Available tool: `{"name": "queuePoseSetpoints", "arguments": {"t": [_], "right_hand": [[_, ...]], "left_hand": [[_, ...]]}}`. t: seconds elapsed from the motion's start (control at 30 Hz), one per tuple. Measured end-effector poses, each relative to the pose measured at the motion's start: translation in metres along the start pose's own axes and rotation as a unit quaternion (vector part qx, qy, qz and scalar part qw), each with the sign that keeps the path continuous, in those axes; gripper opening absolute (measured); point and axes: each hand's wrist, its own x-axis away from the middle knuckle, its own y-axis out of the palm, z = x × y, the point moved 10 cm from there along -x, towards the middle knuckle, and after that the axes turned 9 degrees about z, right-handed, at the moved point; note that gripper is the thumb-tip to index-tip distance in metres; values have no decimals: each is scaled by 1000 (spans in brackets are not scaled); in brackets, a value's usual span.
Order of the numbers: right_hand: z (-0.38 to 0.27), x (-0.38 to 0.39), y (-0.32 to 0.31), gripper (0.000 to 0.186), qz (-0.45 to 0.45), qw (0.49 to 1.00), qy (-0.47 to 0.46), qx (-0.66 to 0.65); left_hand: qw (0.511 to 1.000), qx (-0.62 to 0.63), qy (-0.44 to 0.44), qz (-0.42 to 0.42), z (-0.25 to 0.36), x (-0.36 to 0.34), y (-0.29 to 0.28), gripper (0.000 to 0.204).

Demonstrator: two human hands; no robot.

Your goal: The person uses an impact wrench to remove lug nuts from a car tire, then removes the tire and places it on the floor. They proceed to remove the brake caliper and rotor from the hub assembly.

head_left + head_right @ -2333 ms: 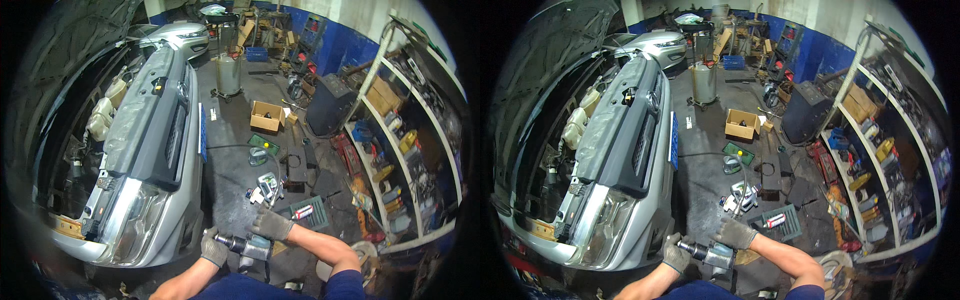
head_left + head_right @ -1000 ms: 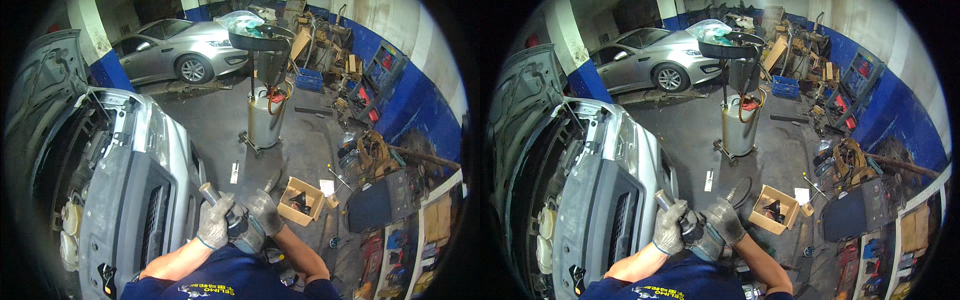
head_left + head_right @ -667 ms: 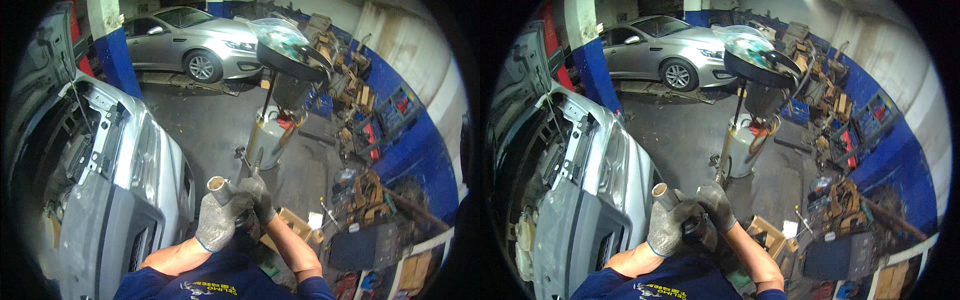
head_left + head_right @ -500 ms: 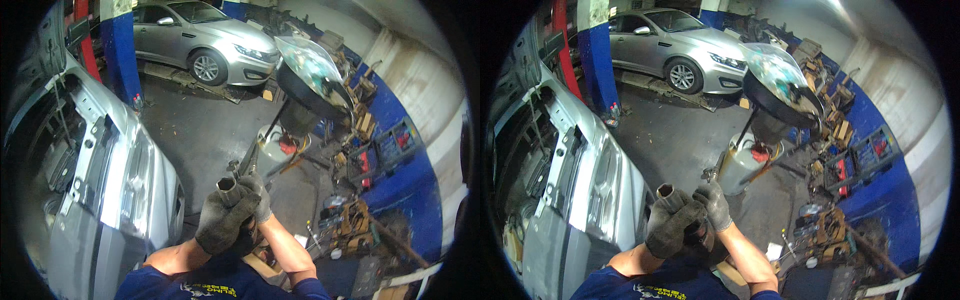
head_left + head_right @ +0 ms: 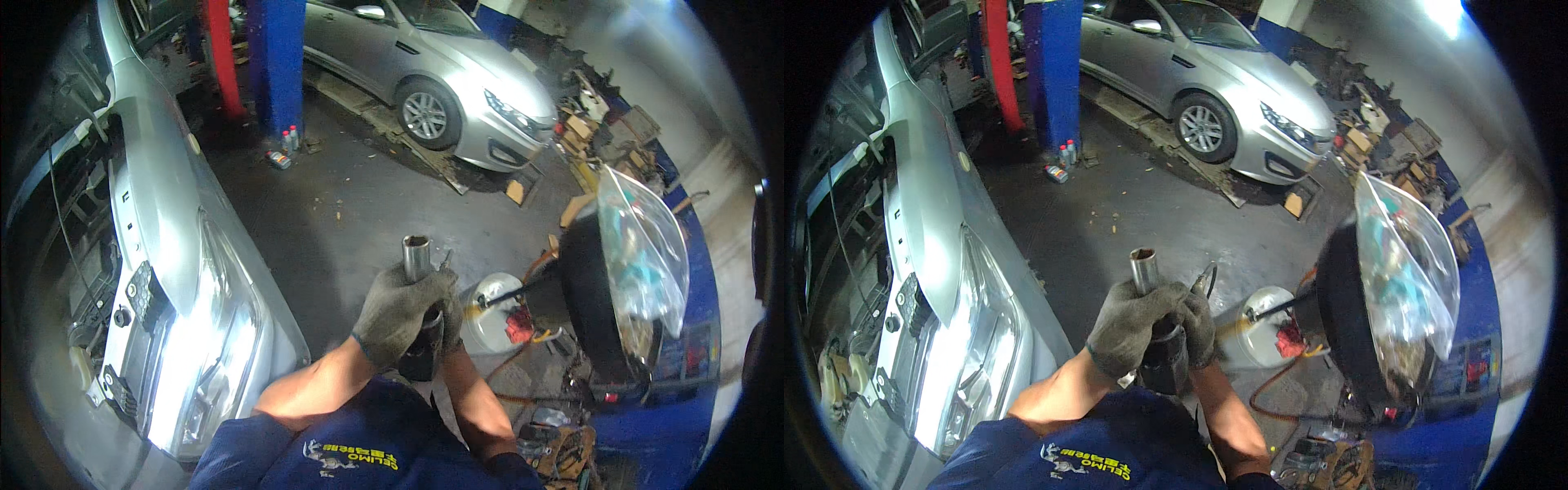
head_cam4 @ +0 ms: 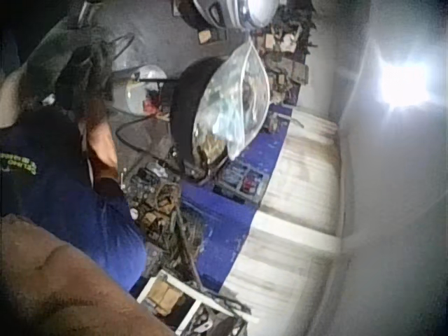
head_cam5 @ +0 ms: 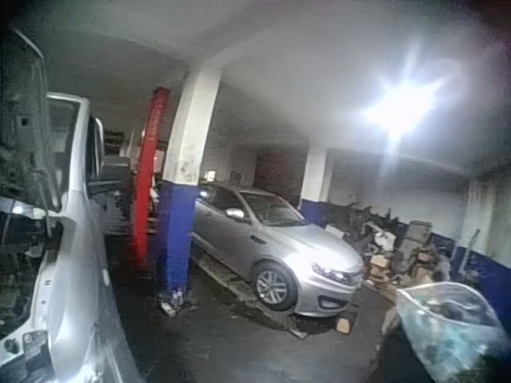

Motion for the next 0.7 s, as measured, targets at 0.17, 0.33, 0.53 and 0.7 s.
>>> {"name": "queuePoseSetpoints", "arguments": {"t": [0.17,0.33,0.53,0.7], "right_hand": [[-71,-78,51,24,-49,834,-344,430],[-108,-163,77,21,-23,765,-408,498],[-82,-320,82,28,-7,786,-388,482],[-13,-458,170,45,-202,690,-336,608]], "left_hand": [[999,-1,14,52,30,-93,10,15],[995,-52,69,42,74,-191,3,14],[998,34,39,-25,108,-337,-41,16],[978,178,22,104,160,-448,-183,16]]}}
